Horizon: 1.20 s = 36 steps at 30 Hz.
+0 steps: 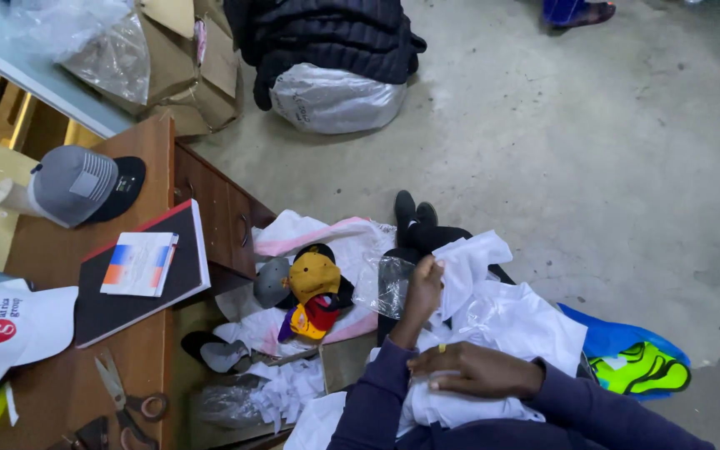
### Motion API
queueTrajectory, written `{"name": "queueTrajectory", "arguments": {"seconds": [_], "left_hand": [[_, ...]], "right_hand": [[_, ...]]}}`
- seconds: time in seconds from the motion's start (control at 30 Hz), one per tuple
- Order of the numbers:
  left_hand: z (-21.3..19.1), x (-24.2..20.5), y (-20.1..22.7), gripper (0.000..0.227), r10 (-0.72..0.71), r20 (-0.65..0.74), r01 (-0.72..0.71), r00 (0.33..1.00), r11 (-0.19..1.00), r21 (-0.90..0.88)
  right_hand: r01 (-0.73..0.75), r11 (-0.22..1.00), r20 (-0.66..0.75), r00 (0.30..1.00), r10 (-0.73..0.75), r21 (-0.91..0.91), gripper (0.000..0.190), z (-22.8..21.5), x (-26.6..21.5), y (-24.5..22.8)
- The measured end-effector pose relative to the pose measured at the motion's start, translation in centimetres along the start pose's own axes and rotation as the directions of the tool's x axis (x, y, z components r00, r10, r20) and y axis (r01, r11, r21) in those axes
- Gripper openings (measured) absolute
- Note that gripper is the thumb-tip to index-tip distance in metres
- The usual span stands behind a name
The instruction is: Trimming excess threads and labels from white t-shirts using scissors
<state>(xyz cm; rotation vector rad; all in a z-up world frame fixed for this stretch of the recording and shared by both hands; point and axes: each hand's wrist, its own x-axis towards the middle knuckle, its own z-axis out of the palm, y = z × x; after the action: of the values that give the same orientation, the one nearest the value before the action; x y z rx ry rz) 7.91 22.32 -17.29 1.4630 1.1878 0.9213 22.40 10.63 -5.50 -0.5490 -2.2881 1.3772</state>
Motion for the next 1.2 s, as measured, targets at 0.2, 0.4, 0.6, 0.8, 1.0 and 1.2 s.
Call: {"name": "queueTrajectory", "arguments": {"seconds": [0.2, 0.4, 0.6, 0.8, 1.0, 1.2], "left_hand": [[-4.4, -3.4, 5.4, 0.022, -0.114, -0.068, 0.018, 0.991, 0.626, -0.780], [-3.4, -6.5, 9.0, 0.034, 0.011, -0.071, -0.070, 0.997, 0.415, -0.907], [-4.7, -7.7, 14.5, 0.045, 0.229, -0.101, -0.170, 0.968, 0.309, -0.936], [-5.9, -10.8, 18.4, 0.055, 0.244, -0.098, -0.262, 0.965, 0.919, -0.295], [-5.8, -14.9, 17.6, 0.069, 0.515, 0.081, -0.504, 0.854, 0.777, 0.376], [-3.8, -14.3, 11.8, 0.092, 0.624, 0.115, -0.557, 0.773, 0.582, 0.592]], "right_hand": [[-0.100, 0.970, -0.601, 0.770, 0.216, 0.220, 0.032, -0.3, -1.3, 3.0], [-0.320, 0.929, -0.493, 0.787, 0.371, 0.188, 0.092, 0.4, -1.1, 4.5], [-0.257, 0.903, -0.500, 0.764, 0.408, 0.344, 0.031, -1.5, -3.9, 6.3], [0.136, 0.954, -0.830, 0.536, 0.156, 0.268, 0.036, -4.6, -3.7, 1.6], [0.391, 0.185, -0.405, 0.615, 0.677, 0.902, 0.051, -5.4, -2.7, 0.2], [0.383, 0.155, -0.368, 0.584, 0.723, 0.911, 0.061, -5.4, -1.0, -1.2]]}}
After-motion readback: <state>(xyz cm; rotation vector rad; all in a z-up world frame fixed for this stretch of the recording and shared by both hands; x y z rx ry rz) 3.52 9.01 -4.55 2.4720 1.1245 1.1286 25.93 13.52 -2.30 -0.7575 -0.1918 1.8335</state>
